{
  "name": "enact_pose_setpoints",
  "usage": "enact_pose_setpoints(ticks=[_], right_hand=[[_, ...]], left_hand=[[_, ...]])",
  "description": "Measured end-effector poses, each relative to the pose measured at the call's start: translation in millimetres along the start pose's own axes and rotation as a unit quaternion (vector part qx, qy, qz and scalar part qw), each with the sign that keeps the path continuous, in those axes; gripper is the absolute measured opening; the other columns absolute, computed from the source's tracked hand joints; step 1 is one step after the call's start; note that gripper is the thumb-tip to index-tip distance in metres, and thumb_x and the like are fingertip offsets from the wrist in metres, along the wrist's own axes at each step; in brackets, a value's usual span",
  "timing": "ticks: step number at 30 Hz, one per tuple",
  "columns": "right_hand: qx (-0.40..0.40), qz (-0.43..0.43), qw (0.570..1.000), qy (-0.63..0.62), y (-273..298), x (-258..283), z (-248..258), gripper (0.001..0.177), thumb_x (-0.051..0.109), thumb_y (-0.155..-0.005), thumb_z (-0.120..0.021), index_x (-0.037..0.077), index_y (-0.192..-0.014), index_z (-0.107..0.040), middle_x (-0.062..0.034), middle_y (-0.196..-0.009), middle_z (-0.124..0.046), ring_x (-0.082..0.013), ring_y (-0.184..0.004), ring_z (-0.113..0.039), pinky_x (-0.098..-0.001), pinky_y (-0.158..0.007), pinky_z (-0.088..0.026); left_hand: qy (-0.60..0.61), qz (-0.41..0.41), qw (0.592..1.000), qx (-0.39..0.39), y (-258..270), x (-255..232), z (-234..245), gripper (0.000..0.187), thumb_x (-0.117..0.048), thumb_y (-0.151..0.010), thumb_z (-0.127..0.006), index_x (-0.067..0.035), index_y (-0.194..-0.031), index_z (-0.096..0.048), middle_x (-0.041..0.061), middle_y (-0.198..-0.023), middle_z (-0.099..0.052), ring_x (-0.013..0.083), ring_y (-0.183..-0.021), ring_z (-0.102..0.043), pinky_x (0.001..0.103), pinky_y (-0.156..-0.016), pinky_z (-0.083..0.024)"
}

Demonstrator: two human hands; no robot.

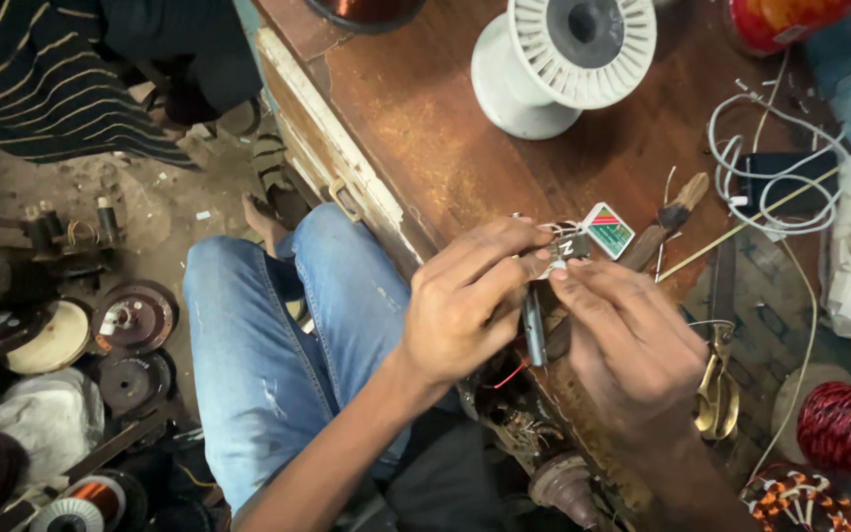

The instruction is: The person is sitting on the floor repairing a small electrical component, likely a motor stator. They use a screwdriver to adjust parts, wrap white tape around wires, and use large scissors to cut the tape. The workspace is cluttered with various tools and electrical parts.

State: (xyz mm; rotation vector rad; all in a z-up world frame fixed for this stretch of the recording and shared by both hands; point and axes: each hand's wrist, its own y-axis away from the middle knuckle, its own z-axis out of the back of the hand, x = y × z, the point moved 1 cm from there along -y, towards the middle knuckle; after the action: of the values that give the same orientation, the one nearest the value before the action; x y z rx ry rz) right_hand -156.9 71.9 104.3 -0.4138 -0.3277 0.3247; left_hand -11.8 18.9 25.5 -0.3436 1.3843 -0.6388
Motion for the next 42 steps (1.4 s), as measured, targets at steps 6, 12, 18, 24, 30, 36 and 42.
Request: enact_pose_setpoints(ticks=[6, 12, 18, 24, 30, 36, 42], right_hand=[[0.008, 0.006, 1.000, 0.012, -4, 1, -3, 0.033, -0.016, -0.075, -0.070, -0.005, -0.106, -0.074, -0.0154, -0.099, -0.071, -0.0320, -0.096, -0.073, -0.0392, -0.084, -0.060], [0.012, -0.012, 1.000, 0.008, -2, 2, 1, 0.032, -0.015, -0.078, -0.072, -0.002, -0.107, -0.075, -0.0143, -0.100, -0.071, -0.0291, -0.094, -0.072, -0.0380, -0.082, -0.058], [0.010, -0.003, 1.000, -0.007, -9, 1, 1, 0.035, -0.016, -0.075, -0.070, -0.003, -0.108, -0.074, -0.0143, -0.099, -0.071, -0.0298, -0.095, -0.072, -0.0380, -0.083, -0.058], [0.021, -0.009, 1.000, 0.012, -5, 3, 1, 0.029, -0.011, -0.079, -0.074, -0.004, -0.107, -0.072, -0.0158, -0.102, -0.070, -0.0316, -0.093, -0.071, -0.0395, -0.081, -0.058], [0.003, -0.001, 1.000, 0.009, -5, -2, -1, 0.027, -0.010, -0.080, -0.073, -0.006, -0.107, -0.070, -0.0182, -0.104, -0.070, -0.0343, -0.098, -0.071, -0.0408, -0.086, -0.059], [0.009, -0.016, 1.000, -0.020, -2, -9, 10, 0.031, -0.008, -0.077, -0.073, -0.006, -0.108, -0.070, -0.0180, -0.105, -0.070, -0.0329, -0.098, -0.071, -0.0400, -0.084, -0.059], [0.000, -0.018, 0.998, -0.062, -1, 0, 20, 0.034, -0.009, -0.078, -0.072, -0.007, -0.111, -0.070, -0.0180, -0.105, -0.068, -0.0336, -0.099, -0.069, -0.0401, -0.085, -0.059]], left_hand=[[-0.002, -0.017, 1.000, 0.011, 1, 3, 3, 0.034, 0.008, -0.076, -0.072, 0.001, -0.110, -0.068, 0.014, -0.124, -0.069, 0.0345, -0.122, -0.069, 0.044, -0.112, -0.056], [0.009, -0.011, 1.000, 0.006, 1, 3, 3, 0.033, 0.008, -0.079, -0.072, 0.000, -0.110, -0.068, 0.015, -0.123, -0.069, 0.0343, -0.122, -0.069, 0.045, -0.113, -0.056], [0.007, -0.014, 1.000, 0.003, -5, 1, 4, 0.033, 0.008, -0.080, -0.072, 0.000, -0.111, -0.069, 0.013, -0.124, -0.070, 0.0322, -0.121, -0.070, 0.043, -0.112, -0.057], [0.000, -0.001, 1.000, 0.012, 0, 3, 3, 0.031, 0.007, -0.080, -0.072, -0.001, -0.109, -0.068, 0.012, -0.125, -0.070, 0.0328, -0.123, -0.069, 0.042, -0.111, -0.057], [-0.004, -0.019, 1.000, 0.010, -9, -3, -1, 0.034, 0.007, -0.074, -0.072, 0.001, -0.107, -0.068, 0.015, -0.122, -0.070, 0.0349, -0.119, -0.070, 0.044, -0.109, -0.057], [-0.014, -0.014, 1.000, 0.018, -11, -6, -8, 0.028, 0.012, -0.080, -0.075, 0.001, -0.105, -0.069, 0.014, -0.119, -0.072, 0.0331, -0.119, -0.072, 0.038, -0.104, -0.059], [-0.037, -0.006, 0.999, 0.027, -13, -13, -1, 0.024, 0.011, -0.079, -0.075, 0.001, -0.100, -0.070, 0.017, -0.117, -0.073, 0.0341, -0.116, -0.073, 0.039, -0.102, -0.059]])
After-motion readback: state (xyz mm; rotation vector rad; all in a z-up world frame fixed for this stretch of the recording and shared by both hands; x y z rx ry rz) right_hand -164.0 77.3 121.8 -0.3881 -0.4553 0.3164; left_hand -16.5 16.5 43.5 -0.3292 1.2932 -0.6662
